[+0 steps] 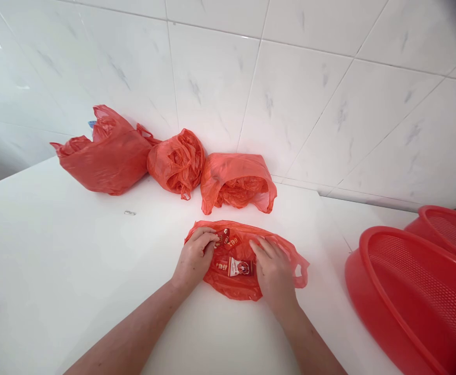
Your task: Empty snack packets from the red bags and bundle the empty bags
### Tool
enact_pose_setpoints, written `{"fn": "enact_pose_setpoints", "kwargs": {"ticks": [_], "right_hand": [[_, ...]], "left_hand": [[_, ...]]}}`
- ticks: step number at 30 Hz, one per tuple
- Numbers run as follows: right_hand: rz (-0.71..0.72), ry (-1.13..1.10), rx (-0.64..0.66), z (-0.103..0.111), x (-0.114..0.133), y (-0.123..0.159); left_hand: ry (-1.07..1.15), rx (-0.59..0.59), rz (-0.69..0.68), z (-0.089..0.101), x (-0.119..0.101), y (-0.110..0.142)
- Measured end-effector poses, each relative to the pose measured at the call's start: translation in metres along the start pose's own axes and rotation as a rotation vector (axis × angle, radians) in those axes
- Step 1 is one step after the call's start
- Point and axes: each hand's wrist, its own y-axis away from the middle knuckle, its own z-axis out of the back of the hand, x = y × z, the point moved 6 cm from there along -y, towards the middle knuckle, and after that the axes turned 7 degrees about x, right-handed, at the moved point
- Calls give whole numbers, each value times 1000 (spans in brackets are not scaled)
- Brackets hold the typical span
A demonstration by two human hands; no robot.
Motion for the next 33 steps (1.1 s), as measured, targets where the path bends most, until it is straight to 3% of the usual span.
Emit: {"fn": "enact_pose_setpoints", "kwargs": {"ticks": [3, 6, 14, 21, 27, 33], "right_hand": [[-80, 54, 226, -16, -3, 0], [-111, 44, 284, -21, -2, 1], [-137, 8, 227, -16, -1, 1], [-235, 31, 274, -16, -12, 2], [-163, 12, 68, 0, -12, 3], [-177, 42, 84, -2, -14, 4]], "left_hand": [[-19, -10, -1, 1, -1, 0], [-30, -12, -3, 1, -2, -1], [-23, 1, 13, 0, -1, -1], [-20, -7, -9, 1, -2, 0], [-26, -1, -5, 1, -1, 0], [-11, -5, -12, 0, 0, 0]]}}
